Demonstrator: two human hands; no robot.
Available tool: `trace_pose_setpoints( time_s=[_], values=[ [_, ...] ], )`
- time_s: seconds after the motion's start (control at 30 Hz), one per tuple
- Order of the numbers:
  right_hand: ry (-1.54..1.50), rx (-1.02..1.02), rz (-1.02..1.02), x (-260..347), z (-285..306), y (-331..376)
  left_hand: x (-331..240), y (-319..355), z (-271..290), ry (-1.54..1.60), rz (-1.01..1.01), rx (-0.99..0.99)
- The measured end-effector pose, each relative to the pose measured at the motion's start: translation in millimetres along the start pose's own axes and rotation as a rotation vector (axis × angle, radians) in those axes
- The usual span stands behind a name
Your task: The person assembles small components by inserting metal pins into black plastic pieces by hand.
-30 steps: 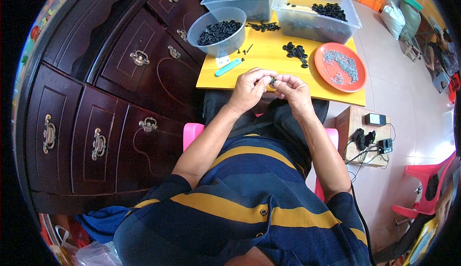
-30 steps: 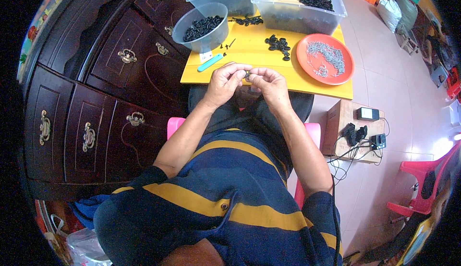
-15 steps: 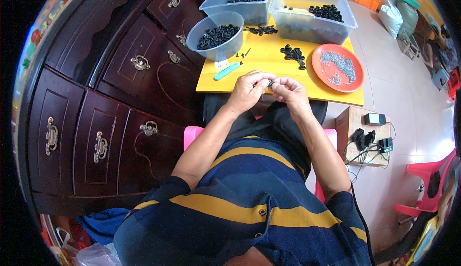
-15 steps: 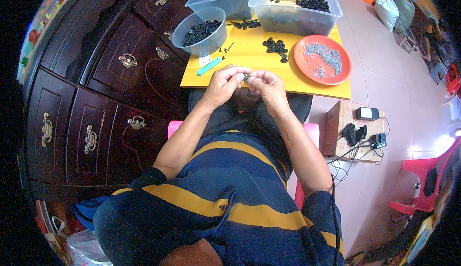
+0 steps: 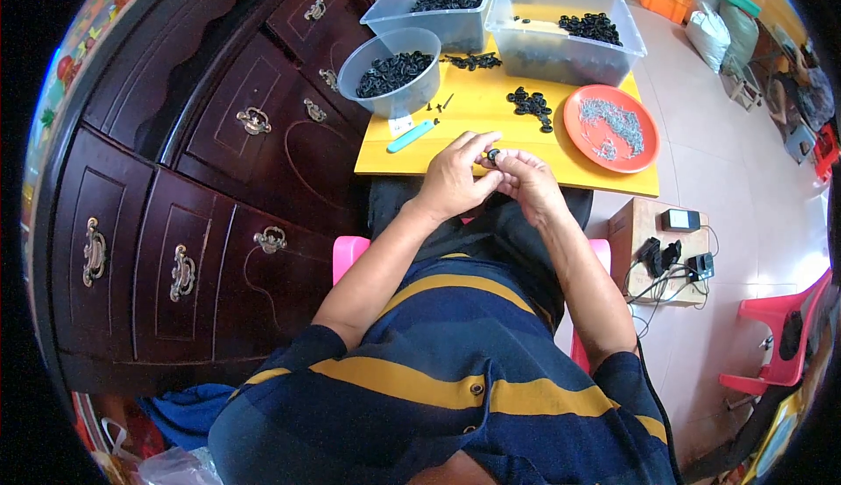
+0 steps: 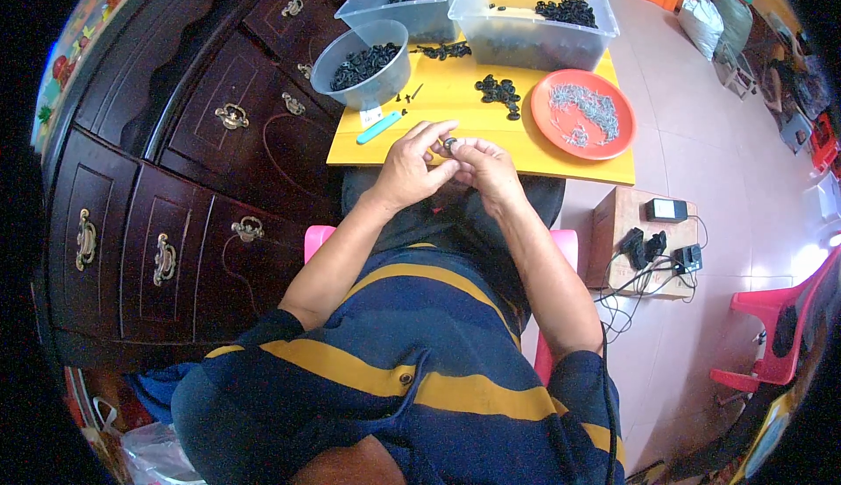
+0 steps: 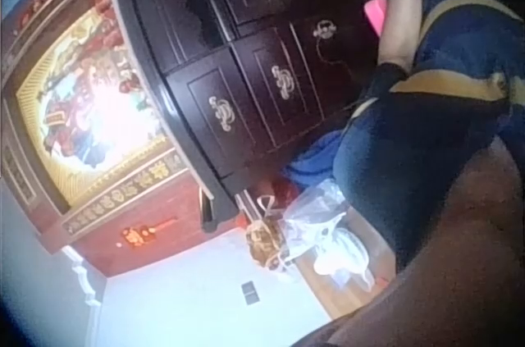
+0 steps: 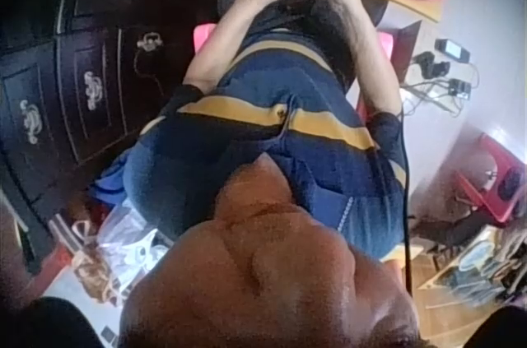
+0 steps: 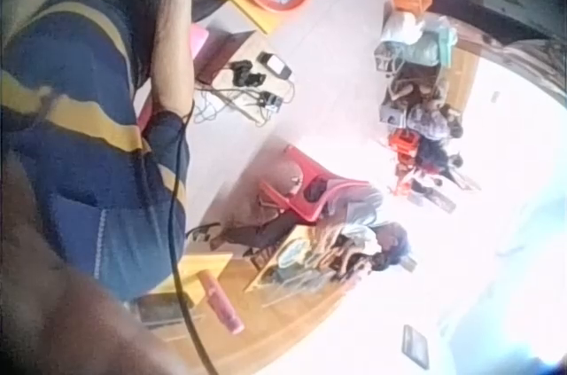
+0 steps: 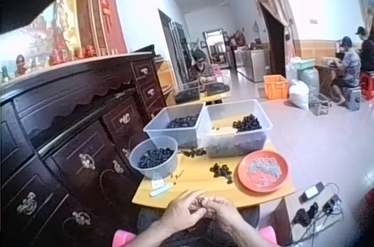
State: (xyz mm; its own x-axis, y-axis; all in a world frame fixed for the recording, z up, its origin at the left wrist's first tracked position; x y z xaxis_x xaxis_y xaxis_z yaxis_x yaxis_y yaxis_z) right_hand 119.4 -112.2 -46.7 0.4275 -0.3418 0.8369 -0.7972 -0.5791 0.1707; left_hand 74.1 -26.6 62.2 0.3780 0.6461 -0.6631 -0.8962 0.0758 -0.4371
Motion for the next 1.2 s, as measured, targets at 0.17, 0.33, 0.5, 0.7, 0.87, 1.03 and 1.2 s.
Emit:
trace_pose_setpoints(
  time_s=[0.17, 0.33, 0.5, 0.7, 0.87, 1.03, 1.2],
  values=[
    [-0.018, -0.006, 0.038, -4.5, 7.8, -6.5, -8.4, 0.8, -2.5, -0.227, -0.135, -0.09],
    [-0.087, 0.025, 0.045, -6.2, 8.3, -6.8, -7.5, -0.1, -2.5, -0.176, -0.113, -0.083],
    [-0.07, -0.007, 0.04, -7.7, 11.6, -7.7, -2.7, 0.0, -3.6, -0.125, -0.087, -0.073],
    [-0.071, -0.047, 0.072, -6.3, 15.4, -8.9, -2.2, -2.0, -6.7, -0.112, -0.097, -0.066],
    [-0.088, -0.087, 0.098, 2.1, 11.5, -5.0, -6.1, -1.9, -3.4, -0.068, -0.102, -0.126],
    [-0.087, -0.119, 0.141, 4.5, 13.1, -5.1, -0.8, -3.0, -3.1, -0.085, -0.066, -0.151],
    [-0.076, -0.151, 0.141, 5.4, 14.3, -2.9, -1.7, -3.7, -4.1, -0.086, -0.044, -0.151]
  ],
)
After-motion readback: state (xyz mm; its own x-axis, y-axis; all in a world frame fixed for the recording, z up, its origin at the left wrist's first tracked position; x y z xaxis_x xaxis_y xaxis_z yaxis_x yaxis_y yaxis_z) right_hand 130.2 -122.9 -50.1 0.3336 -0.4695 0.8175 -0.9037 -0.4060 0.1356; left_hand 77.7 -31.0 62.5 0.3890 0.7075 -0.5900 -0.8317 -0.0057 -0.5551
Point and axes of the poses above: each hand's wrist, its own y-axis away from the middle knuckle, its own z-axis out of the back of the hand, x = y × z, the point moved 10 cm from there along -y, towards the middle knuckle, and after that the axes turned 5 degrees about y, right-handed, at the moved point
